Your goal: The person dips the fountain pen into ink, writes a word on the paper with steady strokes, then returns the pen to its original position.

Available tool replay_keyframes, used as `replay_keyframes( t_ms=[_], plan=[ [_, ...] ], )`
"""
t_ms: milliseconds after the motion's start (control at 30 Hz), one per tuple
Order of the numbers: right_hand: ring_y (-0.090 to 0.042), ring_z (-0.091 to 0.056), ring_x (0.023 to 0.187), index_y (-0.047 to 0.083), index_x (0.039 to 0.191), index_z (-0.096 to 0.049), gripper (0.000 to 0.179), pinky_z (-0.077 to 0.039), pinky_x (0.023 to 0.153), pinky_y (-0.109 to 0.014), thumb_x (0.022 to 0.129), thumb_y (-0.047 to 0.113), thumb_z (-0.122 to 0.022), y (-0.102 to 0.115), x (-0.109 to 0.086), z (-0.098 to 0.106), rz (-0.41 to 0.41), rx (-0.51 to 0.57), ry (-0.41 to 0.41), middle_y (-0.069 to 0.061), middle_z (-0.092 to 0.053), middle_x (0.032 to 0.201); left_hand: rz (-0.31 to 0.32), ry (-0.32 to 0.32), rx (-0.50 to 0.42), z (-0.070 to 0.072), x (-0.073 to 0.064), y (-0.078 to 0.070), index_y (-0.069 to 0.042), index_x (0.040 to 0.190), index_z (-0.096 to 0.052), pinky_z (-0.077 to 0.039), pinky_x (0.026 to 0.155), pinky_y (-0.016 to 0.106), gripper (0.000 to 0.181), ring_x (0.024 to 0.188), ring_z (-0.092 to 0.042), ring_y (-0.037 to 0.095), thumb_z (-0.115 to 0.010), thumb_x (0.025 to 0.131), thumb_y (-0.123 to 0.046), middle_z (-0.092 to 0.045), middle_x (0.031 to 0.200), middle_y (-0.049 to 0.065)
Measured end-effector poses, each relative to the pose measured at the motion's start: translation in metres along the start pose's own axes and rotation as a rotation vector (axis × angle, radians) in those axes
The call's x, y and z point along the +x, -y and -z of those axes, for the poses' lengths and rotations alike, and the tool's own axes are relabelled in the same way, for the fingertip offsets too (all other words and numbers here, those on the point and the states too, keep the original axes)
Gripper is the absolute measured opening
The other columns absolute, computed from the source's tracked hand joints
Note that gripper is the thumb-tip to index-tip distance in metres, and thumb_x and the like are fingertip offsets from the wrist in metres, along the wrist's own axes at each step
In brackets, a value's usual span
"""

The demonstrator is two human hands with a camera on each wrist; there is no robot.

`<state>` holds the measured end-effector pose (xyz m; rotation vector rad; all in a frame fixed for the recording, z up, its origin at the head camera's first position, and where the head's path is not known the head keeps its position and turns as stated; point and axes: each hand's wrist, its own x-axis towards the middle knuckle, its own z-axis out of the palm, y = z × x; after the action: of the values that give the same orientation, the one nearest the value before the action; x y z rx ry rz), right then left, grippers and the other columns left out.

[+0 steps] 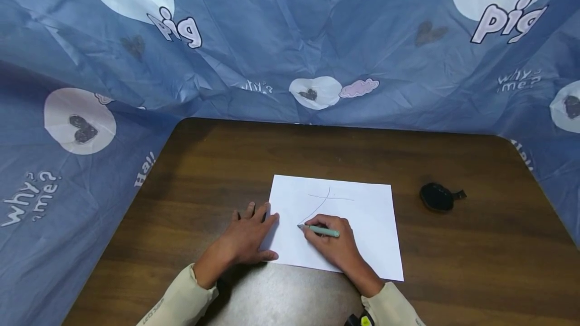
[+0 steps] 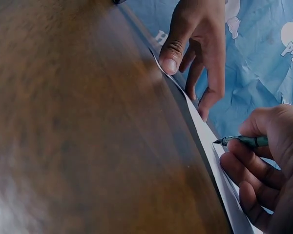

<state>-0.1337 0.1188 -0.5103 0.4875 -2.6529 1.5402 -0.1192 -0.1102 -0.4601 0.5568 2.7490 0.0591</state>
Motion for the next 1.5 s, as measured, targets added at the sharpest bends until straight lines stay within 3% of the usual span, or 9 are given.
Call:
replay_keyframes(
  t_ms=[367,733,867,1067,1167,1500],
  plan=[
    [-0.004,-0.053,0.056,0.014,0.087,-0.08,0.006,-0.041,0.051,-0.024,0.082,0.012,-0.081,0.003,-0.005,-0.007,0.04,0.024,0.053,0.014,-0.072,0.076,-0.008,-0.009,0.011,-0.002,0.0,0.0,-0.016,0.149,-0.044,-0.034,0.098,0.072,0.086,0.139,-0.032,0.052,-0.073,0.082,-0.06,-0.033,0.156,0.017],
    [-0.002,-0.058,0.062,0.016,0.09,-0.08,0.01,-0.046,0.054,-0.024,0.081,0.015,-0.083,0.005,-0.01,-0.019,0.112,0.044,0.068,0.014,-0.073,0.082,-0.008,-0.003,-0.017,-0.004,-0.002,0.002,-0.015,0.149,-0.043,-0.033,0.099,0.073,0.085,0.139,-0.031,0.053,-0.074,0.082,-0.059,-0.032,0.156,0.018],
    [-0.003,-0.058,0.059,0.015,0.091,-0.08,0.009,-0.046,0.053,-0.025,0.082,0.016,-0.082,0.003,-0.007,-0.015,0.081,0.039,-0.005,0.013,-0.073,0.08,-0.016,-0.011,-0.001,-0.004,-0.002,0.002,-0.015,0.149,-0.044,-0.034,0.098,0.073,0.085,0.138,-0.033,0.052,-0.073,0.083,-0.059,-0.033,0.155,0.018],
    [-0.01,-0.056,0.059,0.009,0.094,-0.078,0.012,-0.044,0.055,-0.022,0.086,0.016,-0.08,-0.016,0.005,0.014,-0.048,0.007,-0.256,0.003,-0.073,0.079,-0.018,-0.004,-0.006,-0.002,0.0,0.0,-0.015,0.15,-0.042,-0.033,0.1,0.072,0.086,0.139,-0.031,0.053,-0.073,0.083,-0.058,-0.031,0.156,0.018],
    [-0.012,-0.061,0.066,0.008,0.097,-0.078,0.013,-0.045,0.06,-0.02,0.087,0.017,-0.078,-0.025,0.008,0.026,-0.087,-0.002,-0.325,0.001,-0.074,0.083,-0.017,0.001,-0.008,-0.001,0.001,0.0,-0.015,0.151,-0.042,-0.032,0.1,0.073,0.087,0.14,-0.03,0.053,-0.074,0.082,-0.059,-0.03,0.157,0.018],
    [-0.014,-0.062,0.07,0.006,0.1,-0.077,0.017,-0.046,0.061,-0.02,0.087,0.018,-0.079,-0.028,0.012,0.029,-0.087,-0.022,-0.312,-0.001,-0.076,0.089,-0.008,0.001,0.001,-0.002,0.0,0.001,-0.016,0.151,-0.041,-0.032,0.1,0.072,0.088,0.14,-0.03,0.053,-0.073,0.082,-0.06,-0.03,0.157,0.018]
  ],
)
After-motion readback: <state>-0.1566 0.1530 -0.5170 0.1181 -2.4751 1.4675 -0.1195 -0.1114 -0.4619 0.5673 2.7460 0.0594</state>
